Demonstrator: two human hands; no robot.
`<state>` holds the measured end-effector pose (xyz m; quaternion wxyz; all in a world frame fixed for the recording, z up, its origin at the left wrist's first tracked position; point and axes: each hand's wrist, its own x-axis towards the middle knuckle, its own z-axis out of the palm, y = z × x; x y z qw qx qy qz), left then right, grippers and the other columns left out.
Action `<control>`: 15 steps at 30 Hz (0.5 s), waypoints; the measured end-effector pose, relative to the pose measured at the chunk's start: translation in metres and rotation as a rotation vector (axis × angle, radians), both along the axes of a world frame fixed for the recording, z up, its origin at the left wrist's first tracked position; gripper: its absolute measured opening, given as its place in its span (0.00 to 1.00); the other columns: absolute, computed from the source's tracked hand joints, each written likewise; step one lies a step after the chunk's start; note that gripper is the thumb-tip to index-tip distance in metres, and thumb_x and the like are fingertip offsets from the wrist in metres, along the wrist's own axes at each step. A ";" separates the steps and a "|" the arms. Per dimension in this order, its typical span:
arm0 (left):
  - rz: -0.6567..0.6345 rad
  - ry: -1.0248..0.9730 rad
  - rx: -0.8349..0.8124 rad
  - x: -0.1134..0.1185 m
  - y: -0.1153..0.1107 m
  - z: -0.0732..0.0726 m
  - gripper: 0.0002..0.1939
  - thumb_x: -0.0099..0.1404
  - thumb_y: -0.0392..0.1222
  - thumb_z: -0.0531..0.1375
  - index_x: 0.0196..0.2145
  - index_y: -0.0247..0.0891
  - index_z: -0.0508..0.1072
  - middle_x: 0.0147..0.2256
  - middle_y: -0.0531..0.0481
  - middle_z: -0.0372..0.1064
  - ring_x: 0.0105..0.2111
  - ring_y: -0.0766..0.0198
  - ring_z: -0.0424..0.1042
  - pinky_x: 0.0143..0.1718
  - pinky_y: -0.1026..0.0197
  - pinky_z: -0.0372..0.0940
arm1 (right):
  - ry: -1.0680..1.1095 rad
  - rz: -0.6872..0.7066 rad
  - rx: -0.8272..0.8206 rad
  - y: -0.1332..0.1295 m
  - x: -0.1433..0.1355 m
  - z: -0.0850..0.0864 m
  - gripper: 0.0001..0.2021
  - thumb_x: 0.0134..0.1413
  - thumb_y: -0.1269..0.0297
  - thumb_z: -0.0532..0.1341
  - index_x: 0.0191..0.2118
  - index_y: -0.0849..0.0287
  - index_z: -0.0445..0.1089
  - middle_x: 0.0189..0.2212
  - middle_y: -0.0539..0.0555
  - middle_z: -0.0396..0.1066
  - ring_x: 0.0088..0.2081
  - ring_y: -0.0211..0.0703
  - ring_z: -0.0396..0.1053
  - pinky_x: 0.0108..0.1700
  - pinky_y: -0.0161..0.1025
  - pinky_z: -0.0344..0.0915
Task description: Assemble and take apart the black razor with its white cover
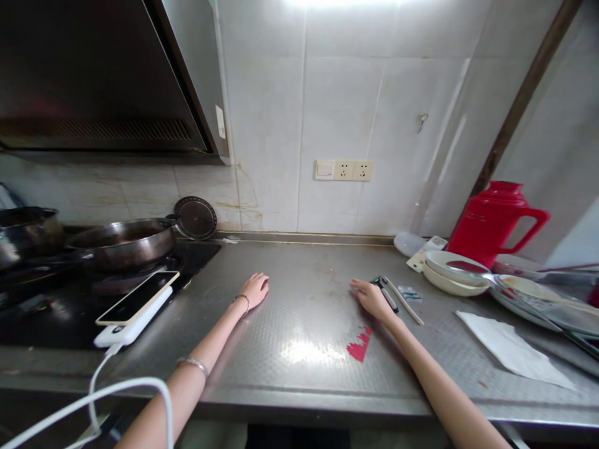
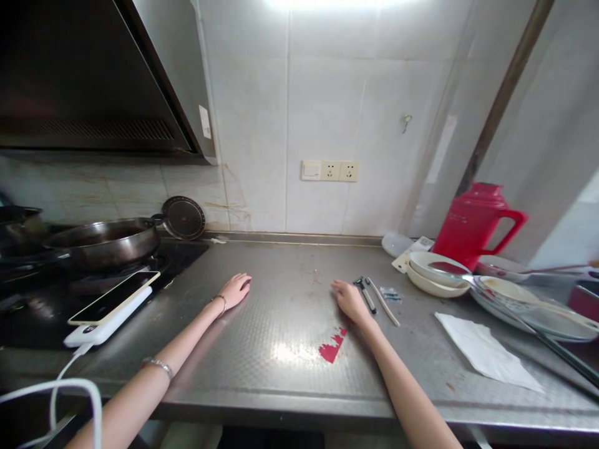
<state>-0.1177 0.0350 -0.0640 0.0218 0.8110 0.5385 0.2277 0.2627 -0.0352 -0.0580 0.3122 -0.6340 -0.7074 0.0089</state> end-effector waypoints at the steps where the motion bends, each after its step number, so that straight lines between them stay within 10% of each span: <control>1: 0.002 -0.004 -0.001 0.000 0.001 0.000 0.16 0.61 0.38 0.50 0.44 0.38 0.71 0.49 0.43 0.67 0.54 0.56 0.61 0.57 0.52 0.53 | 0.029 -0.049 0.024 -0.002 0.005 0.005 0.22 0.43 0.77 0.49 0.41 0.59 0.75 0.46 0.55 0.71 0.49 0.44 0.68 0.53 0.39 0.61; 15: -0.020 0.003 0.006 0.001 0.000 0.005 0.15 0.60 0.38 0.50 0.43 0.36 0.71 0.48 0.42 0.68 0.53 0.54 0.62 0.56 0.51 0.54 | -0.200 -0.390 -0.302 -0.036 0.056 0.043 0.11 0.45 0.66 0.54 0.25 0.62 0.74 0.27 0.66 0.74 0.33 0.55 0.73 0.30 0.37 0.62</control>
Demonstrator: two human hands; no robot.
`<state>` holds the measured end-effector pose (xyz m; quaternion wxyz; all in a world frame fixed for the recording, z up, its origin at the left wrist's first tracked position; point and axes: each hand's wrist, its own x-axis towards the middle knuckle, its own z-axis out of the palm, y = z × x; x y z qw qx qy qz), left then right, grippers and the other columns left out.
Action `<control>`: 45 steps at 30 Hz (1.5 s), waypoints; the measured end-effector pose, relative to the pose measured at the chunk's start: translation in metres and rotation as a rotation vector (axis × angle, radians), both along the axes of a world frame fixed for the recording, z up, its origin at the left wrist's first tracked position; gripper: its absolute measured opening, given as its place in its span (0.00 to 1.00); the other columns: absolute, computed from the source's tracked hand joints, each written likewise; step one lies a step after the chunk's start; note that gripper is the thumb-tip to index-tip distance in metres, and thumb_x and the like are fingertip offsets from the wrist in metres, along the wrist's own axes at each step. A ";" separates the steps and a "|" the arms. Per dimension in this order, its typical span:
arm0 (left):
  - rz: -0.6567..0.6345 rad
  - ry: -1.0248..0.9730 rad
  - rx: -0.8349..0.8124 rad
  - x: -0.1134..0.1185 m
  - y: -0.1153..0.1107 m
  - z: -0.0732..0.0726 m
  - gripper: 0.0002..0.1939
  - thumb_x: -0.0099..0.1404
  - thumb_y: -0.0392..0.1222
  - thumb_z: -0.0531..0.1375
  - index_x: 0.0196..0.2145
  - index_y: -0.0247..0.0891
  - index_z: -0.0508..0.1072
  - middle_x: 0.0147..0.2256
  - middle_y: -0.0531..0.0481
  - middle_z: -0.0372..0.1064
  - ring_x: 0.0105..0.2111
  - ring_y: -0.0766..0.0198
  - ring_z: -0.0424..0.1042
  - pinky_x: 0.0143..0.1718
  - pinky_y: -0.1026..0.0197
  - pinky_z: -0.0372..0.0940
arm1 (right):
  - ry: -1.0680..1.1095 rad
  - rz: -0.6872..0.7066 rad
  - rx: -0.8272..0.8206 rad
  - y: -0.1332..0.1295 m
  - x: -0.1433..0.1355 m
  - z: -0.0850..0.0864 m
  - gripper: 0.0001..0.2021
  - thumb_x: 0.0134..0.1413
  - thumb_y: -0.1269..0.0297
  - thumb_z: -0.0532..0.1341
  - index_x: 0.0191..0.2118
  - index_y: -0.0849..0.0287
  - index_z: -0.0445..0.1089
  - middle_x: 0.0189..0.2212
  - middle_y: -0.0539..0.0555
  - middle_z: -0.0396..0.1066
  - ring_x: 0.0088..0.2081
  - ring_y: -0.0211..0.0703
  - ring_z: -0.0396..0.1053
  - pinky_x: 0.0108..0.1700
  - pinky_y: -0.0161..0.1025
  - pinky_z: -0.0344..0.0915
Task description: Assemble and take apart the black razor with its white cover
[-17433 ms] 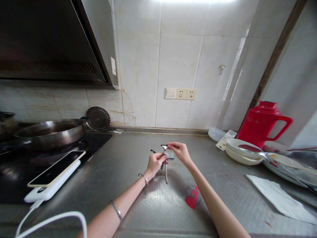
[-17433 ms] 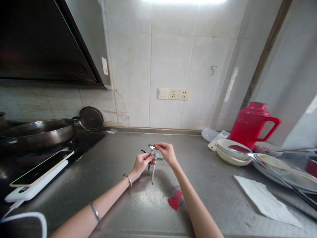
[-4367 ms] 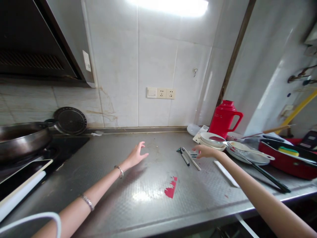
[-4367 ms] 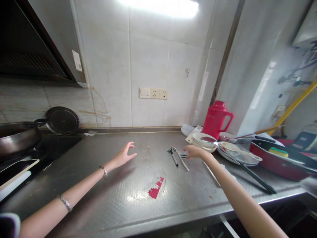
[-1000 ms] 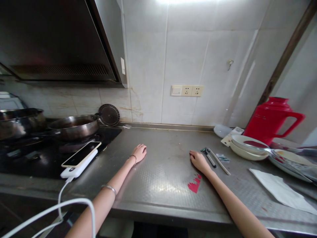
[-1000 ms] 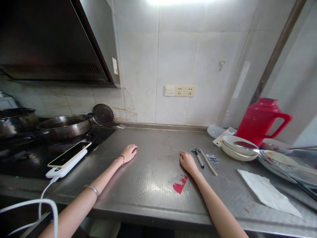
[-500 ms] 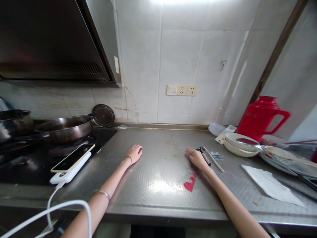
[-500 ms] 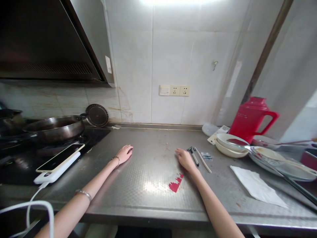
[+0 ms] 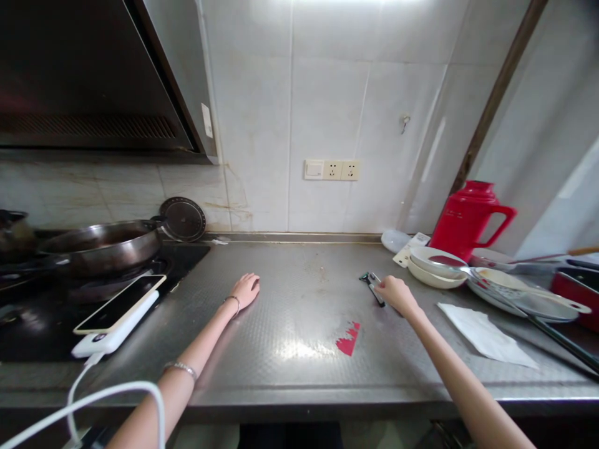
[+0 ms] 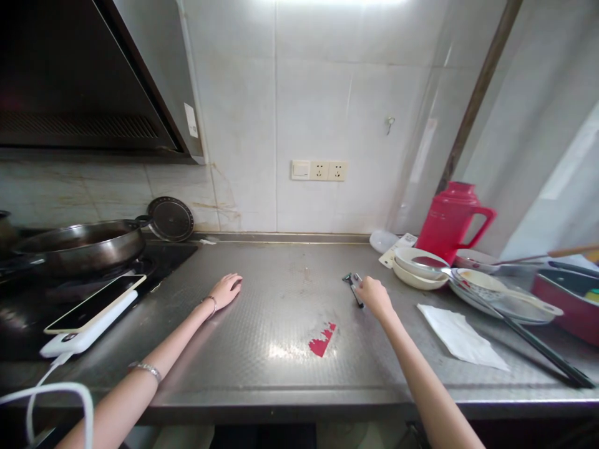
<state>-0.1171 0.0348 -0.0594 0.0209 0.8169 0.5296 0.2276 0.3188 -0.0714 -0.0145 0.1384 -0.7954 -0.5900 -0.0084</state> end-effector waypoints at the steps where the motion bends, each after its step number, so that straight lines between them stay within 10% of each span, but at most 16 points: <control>1: 0.000 -0.001 0.004 0.000 0.000 0.000 0.15 0.60 0.37 0.50 0.43 0.37 0.71 0.47 0.43 0.69 0.52 0.55 0.63 0.56 0.51 0.54 | 0.000 -0.005 -0.035 -0.001 -0.003 0.000 0.11 0.46 0.66 0.54 0.25 0.62 0.74 0.27 0.66 0.74 0.33 0.55 0.73 0.29 0.37 0.62; 10: 0.047 0.086 -0.018 0.003 -0.006 0.006 0.16 0.62 0.37 0.49 0.45 0.34 0.70 0.50 0.42 0.67 0.54 0.57 0.61 0.57 0.55 0.53 | -0.056 -0.095 -0.212 0.004 -0.012 -0.007 0.15 0.48 0.71 0.52 0.40 0.64 0.71 0.37 0.66 0.72 0.39 0.52 0.72 0.33 0.37 0.63; 21: 0.078 -0.095 0.068 0.004 -0.001 0.009 0.12 0.58 0.36 0.53 0.38 0.38 0.73 0.47 0.45 0.69 0.53 0.55 0.61 0.56 0.50 0.54 | 0.058 -0.100 -0.063 0.008 -0.022 -0.004 0.13 0.48 0.67 0.53 0.33 0.64 0.74 0.33 0.65 0.74 0.36 0.48 0.72 0.30 0.33 0.58; 27: -0.060 -0.257 0.095 0.045 -0.007 0.033 0.09 0.58 0.39 0.55 0.32 0.37 0.75 0.42 0.45 0.72 0.48 0.57 0.65 0.52 0.53 0.56 | 0.155 -0.038 0.063 0.020 -0.068 0.015 0.12 0.47 0.66 0.55 0.32 0.61 0.75 0.30 0.61 0.75 0.35 0.45 0.71 0.30 0.31 0.56; 36: -0.170 -0.627 -0.333 0.130 -0.006 0.046 0.21 0.58 0.54 0.52 0.28 0.32 0.73 0.27 0.46 0.73 0.26 0.64 0.69 0.25 0.65 0.61 | 0.146 0.121 0.274 0.031 -0.163 0.020 0.11 0.50 0.67 0.54 0.35 0.60 0.73 0.35 0.59 0.72 0.36 0.42 0.69 0.33 0.31 0.55; 45: -0.030 -0.516 -0.227 0.135 0.001 0.047 0.23 0.57 0.55 0.52 0.19 0.33 0.71 0.16 0.50 0.67 0.17 0.69 0.63 0.21 0.67 0.53 | 0.092 0.233 0.211 0.029 -0.198 0.014 0.10 0.54 0.69 0.53 0.38 0.60 0.71 0.36 0.58 0.69 0.35 0.40 0.70 0.34 0.31 0.57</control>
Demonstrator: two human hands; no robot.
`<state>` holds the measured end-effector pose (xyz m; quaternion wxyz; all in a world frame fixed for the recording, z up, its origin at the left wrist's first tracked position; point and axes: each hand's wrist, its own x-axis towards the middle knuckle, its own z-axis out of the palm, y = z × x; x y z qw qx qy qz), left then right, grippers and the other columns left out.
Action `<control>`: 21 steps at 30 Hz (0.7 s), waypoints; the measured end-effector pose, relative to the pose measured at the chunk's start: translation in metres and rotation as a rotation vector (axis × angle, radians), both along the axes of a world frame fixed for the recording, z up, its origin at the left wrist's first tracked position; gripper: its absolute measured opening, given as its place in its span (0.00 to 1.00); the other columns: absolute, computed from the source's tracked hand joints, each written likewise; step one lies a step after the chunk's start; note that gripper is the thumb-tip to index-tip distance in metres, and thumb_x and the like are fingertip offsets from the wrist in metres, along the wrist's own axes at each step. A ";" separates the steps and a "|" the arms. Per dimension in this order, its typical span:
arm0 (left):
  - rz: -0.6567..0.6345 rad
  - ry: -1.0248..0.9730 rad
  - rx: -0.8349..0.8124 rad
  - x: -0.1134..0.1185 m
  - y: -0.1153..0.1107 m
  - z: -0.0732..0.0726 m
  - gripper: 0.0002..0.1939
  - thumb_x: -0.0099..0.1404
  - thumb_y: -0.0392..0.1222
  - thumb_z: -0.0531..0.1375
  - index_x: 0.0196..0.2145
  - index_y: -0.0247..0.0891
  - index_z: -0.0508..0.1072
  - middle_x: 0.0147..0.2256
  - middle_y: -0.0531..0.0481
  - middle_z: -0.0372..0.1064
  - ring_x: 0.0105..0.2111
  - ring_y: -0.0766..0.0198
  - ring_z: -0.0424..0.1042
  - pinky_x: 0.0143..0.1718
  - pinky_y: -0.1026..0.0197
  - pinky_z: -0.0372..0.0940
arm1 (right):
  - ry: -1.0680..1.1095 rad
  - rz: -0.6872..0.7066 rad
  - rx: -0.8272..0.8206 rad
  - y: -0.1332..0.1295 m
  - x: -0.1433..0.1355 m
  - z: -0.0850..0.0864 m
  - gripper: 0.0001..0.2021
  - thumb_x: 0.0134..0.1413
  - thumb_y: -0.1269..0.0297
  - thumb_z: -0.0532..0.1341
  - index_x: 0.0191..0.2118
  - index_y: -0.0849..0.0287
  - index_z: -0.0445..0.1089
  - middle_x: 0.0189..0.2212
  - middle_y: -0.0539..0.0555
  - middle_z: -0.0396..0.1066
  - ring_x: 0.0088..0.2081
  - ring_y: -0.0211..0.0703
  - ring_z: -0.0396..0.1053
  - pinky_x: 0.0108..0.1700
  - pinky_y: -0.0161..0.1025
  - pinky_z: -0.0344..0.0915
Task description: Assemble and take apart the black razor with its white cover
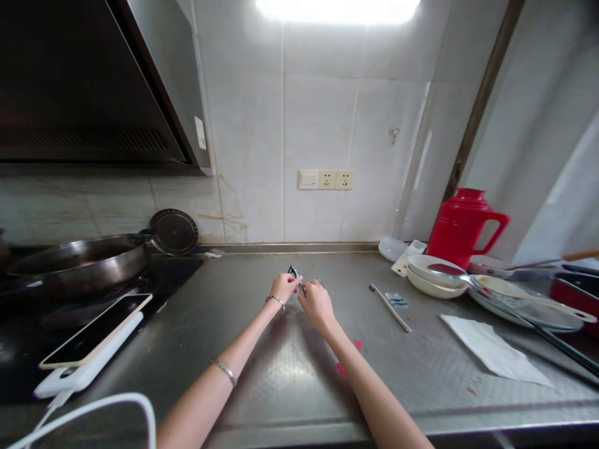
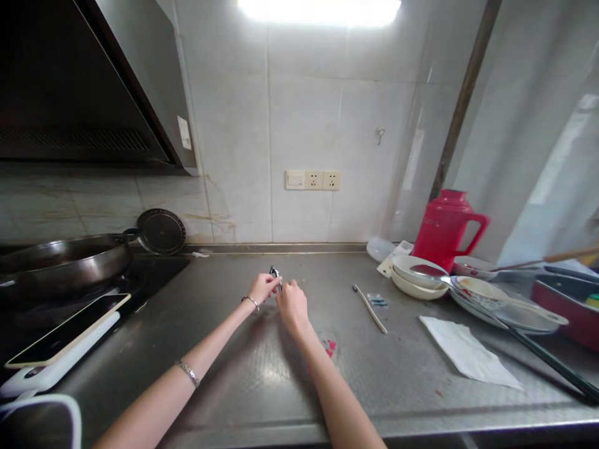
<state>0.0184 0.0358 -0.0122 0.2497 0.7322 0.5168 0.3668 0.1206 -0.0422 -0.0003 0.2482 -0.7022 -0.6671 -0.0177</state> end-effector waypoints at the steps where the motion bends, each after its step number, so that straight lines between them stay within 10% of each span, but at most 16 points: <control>1: 0.012 0.023 0.015 -0.001 0.000 0.000 0.23 0.57 0.54 0.52 0.17 0.33 0.71 0.15 0.51 0.66 0.17 0.68 0.63 0.21 0.66 0.53 | -0.008 0.008 -0.004 -0.001 -0.002 0.000 0.11 0.54 0.69 0.53 0.39 0.60 0.71 0.37 0.58 0.69 0.35 0.41 0.70 0.34 0.32 0.58; 21: -0.043 0.548 -0.166 -0.038 0.012 0.003 0.14 0.52 0.39 0.55 0.13 0.34 0.71 0.13 0.50 0.65 0.18 0.67 0.65 0.22 0.67 0.56 | -0.095 0.033 -0.108 0.003 0.022 -0.004 0.15 0.56 0.64 0.49 0.44 0.58 0.70 0.39 0.60 0.72 0.40 0.46 0.71 0.37 0.35 0.62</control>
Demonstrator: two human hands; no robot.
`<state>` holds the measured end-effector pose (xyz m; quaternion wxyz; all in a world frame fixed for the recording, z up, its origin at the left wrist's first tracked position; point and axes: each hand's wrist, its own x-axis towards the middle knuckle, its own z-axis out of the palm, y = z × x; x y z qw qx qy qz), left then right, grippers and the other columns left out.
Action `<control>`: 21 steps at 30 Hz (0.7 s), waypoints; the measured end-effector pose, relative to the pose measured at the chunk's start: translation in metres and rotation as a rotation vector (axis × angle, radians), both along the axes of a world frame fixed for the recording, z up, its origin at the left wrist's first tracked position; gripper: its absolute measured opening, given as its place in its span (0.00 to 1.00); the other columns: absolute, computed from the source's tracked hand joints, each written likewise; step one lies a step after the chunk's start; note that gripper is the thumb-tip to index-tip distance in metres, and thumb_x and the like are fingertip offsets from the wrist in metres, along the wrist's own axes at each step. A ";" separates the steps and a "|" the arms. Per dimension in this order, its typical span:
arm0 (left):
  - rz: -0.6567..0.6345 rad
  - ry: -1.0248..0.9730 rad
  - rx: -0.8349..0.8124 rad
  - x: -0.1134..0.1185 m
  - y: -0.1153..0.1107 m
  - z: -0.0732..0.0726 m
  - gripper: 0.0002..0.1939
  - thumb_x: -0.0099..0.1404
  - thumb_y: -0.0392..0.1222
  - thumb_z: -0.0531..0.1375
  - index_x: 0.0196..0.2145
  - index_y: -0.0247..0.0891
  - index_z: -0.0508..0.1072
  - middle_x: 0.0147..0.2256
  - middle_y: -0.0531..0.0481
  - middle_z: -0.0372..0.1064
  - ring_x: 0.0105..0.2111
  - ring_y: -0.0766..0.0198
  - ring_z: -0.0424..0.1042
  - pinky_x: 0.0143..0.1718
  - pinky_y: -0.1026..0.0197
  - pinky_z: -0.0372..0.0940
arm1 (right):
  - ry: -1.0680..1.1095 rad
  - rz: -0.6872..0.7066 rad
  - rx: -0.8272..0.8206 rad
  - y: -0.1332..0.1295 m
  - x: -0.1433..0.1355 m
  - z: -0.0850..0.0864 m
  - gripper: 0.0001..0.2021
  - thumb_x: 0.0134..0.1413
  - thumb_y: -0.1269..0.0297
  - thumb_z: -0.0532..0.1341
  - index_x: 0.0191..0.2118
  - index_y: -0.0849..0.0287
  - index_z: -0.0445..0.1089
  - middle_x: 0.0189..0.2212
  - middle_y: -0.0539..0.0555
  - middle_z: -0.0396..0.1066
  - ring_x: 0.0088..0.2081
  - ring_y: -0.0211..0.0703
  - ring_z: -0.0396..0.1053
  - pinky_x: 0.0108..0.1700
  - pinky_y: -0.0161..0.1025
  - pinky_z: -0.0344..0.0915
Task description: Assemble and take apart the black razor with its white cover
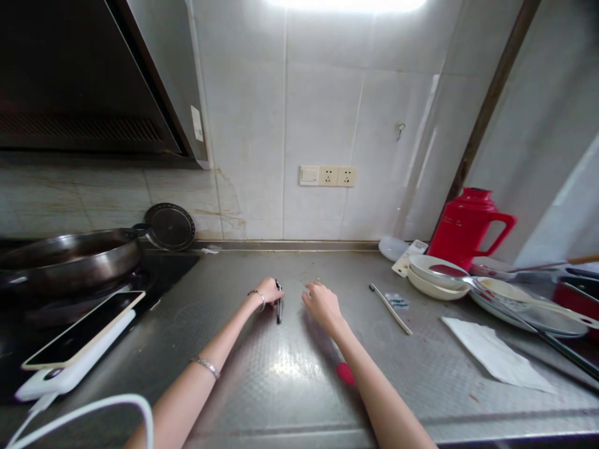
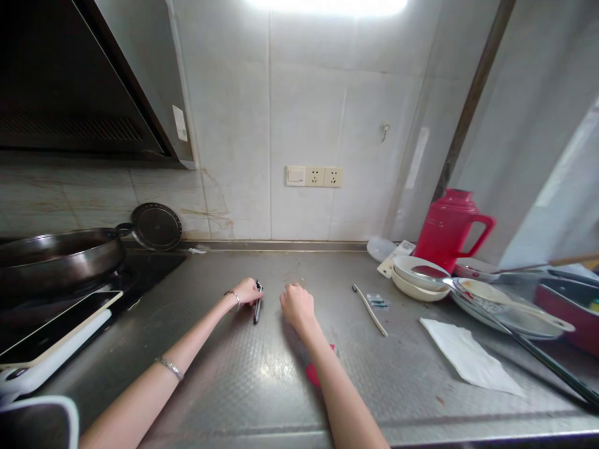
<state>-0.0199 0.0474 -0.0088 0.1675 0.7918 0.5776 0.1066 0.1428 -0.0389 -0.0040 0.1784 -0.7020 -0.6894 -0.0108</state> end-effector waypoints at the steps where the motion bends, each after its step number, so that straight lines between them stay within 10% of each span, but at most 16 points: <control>1: -0.008 0.008 -0.008 0.001 0.000 -0.002 0.13 0.52 0.38 0.55 0.13 0.33 0.71 0.13 0.49 0.65 0.18 0.67 0.65 0.22 0.67 0.57 | 0.004 -0.004 -0.001 0.001 0.001 -0.002 0.16 0.56 0.64 0.49 0.44 0.58 0.70 0.39 0.60 0.72 0.40 0.46 0.71 0.37 0.35 0.62; 21: -0.031 0.020 0.001 -0.004 -0.008 -0.011 0.24 0.59 0.54 0.50 0.15 0.35 0.69 0.17 0.45 0.67 0.20 0.64 0.68 0.25 0.65 0.57 | 0.127 -0.121 0.001 0.002 0.025 0.012 0.18 0.51 0.71 0.51 0.46 0.57 0.71 0.42 0.59 0.73 0.43 0.45 0.70 0.40 0.33 0.61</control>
